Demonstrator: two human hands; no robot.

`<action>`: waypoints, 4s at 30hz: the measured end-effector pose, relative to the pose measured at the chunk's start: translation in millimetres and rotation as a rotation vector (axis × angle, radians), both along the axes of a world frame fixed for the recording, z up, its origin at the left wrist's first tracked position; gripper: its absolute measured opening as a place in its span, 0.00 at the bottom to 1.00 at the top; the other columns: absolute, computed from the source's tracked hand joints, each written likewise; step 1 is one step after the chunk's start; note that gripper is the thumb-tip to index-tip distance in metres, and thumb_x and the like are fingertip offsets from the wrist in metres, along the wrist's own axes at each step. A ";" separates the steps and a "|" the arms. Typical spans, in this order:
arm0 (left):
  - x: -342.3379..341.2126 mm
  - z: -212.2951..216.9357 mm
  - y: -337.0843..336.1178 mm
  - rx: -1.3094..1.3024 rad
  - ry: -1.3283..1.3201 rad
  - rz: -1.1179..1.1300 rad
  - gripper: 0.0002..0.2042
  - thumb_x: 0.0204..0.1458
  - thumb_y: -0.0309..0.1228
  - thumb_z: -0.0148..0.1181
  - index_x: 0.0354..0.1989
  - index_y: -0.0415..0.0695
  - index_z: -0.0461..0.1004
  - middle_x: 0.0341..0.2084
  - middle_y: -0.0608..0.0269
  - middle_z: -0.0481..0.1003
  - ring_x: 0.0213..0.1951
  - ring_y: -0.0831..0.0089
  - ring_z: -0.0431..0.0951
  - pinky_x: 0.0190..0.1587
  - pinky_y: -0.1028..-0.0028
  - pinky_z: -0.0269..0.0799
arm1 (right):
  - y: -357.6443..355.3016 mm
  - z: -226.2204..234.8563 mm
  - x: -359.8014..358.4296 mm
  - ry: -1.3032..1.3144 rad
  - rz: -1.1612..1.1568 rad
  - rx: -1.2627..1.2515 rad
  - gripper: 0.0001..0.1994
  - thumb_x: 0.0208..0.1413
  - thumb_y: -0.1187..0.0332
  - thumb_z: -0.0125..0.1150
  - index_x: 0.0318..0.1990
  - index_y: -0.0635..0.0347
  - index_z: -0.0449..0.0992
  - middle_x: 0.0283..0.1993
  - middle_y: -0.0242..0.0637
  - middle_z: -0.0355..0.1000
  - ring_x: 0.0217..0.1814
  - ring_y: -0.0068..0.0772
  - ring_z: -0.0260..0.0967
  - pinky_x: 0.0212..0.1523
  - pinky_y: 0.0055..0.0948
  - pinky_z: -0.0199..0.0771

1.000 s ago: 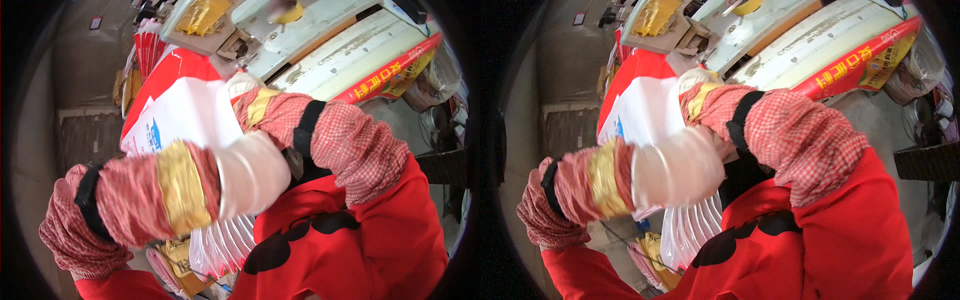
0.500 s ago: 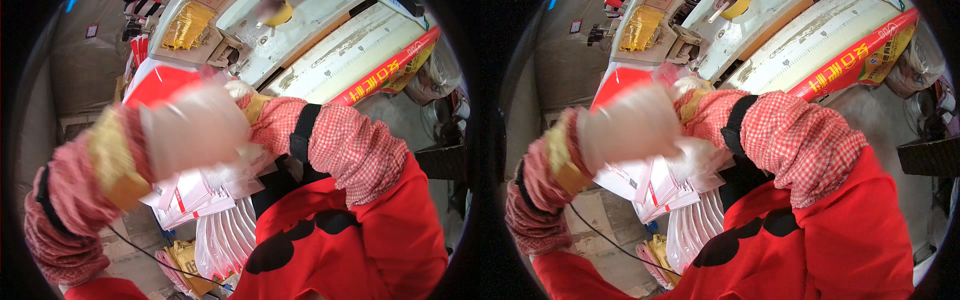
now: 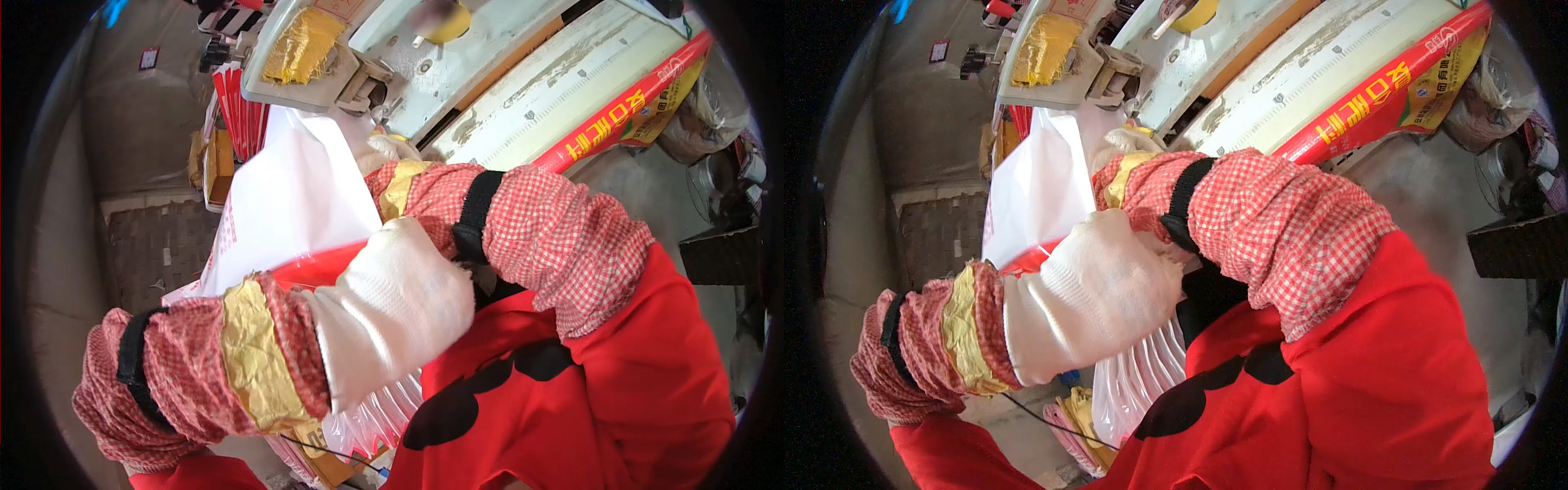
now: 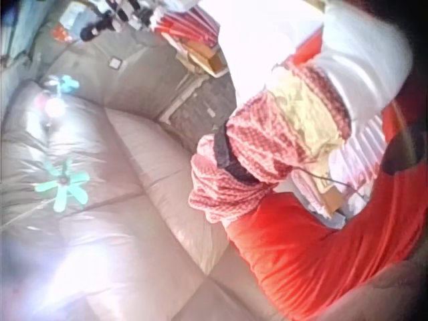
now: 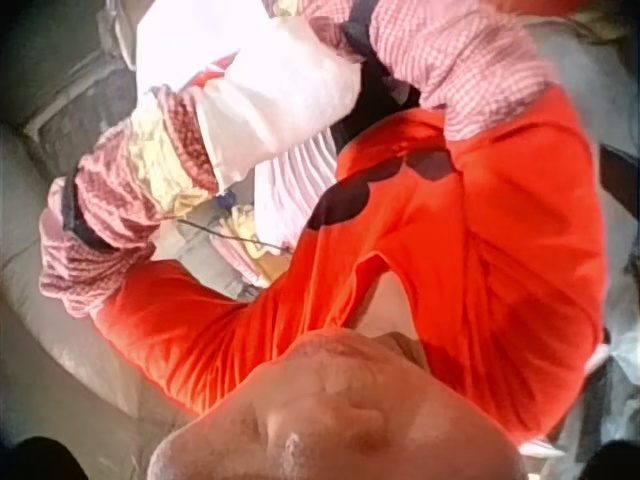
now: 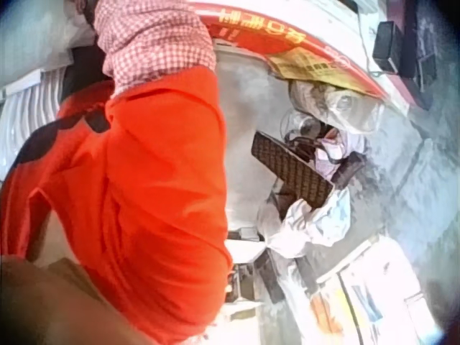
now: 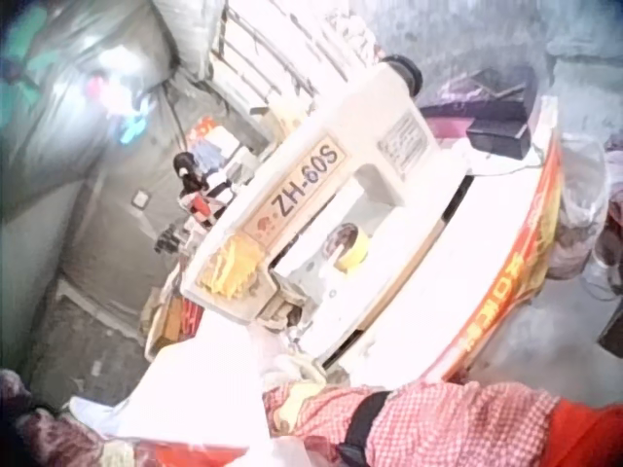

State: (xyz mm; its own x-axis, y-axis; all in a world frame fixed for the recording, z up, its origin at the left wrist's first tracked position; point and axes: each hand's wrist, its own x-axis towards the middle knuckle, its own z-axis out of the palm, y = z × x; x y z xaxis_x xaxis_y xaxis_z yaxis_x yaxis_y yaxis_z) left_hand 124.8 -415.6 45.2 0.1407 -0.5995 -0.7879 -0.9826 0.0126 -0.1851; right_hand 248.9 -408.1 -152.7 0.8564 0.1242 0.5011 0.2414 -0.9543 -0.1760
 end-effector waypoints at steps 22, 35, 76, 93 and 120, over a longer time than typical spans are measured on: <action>21.0 6.3 31.5 -0.260 0.119 -0.357 0.11 0.51 0.39 0.56 0.27 0.44 0.75 0.22 0.58 0.74 0.26 0.58 0.75 0.31 0.65 0.71 | -37.1 48.7 -67.2 0.466 -0.052 0.521 0.16 0.49 0.63 0.55 0.42 0.65 0.73 0.33 0.47 0.75 0.36 0.45 0.75 0.35 0.43 0.74; 102.8 -38.3 54.7 -0.274 -0.165 0.228 0.10 0.48 0.35 0.56 0.34 0.43 0.73 0.24 0.53 0.74 0.30 0.56 0.76 0.32 0.61 0.71 | -49.8 33.0 -156.7 1.073 0.217 1.401 0.14 0.51 0.63 0.56 0.40 0.64 0.72 0.30 0.46 0.73 0.29 0.36 0.75 0.23 0.31 0.74; 34.3 -118.4 104.3 -1.418 0.157 0.519 0.04 0.40 0.22 0.59 0.26 0.37 0.73 0.27 0.51 0.74 0.36 0.53 0.73 0.40 0.62 0.70 | -36.0 -21.0 -129.5 0.752 0.286 2.086 0.18 0.60 0.51 0.51 0.42 0.58 0.73 0.32 0.30 0.73 0.32 0.20 0.70 0.36 0.21 0.71; 51.1 -9.6 84.4 -0.285 0.608 0.770 0.25 0.56 0.54 0.47 0.31 0.40 0.75 0.22 0.47 0.73 0.26 0.53 0.73 0.33 0.63 0.69 | -66.8 34.5 -79.4 1.243 -0.038 1.805 0.11 0.51 0.60 0.57 0.23 0.52 0.67 0.16 0.33 0.63 0.10 0.26 0.55 0.11 0.26 0.56; 57.0 62.9 231.0 -0.838 -0.502 0.350 0.02 0.37 0.26 0.59 0.21 0.50 0.74 0.33 0.60 0.75 0.44 0.64 0.74 0.49 0.65 0.68 | 3.8 68.6 28.6 0.303 -0.062 0.103 0.13 0.53 0.60 0.52 0.42 0.54 0.75 0.40 0.49 0.73 0.42 0.51 0.71 0.43 0.42 0.73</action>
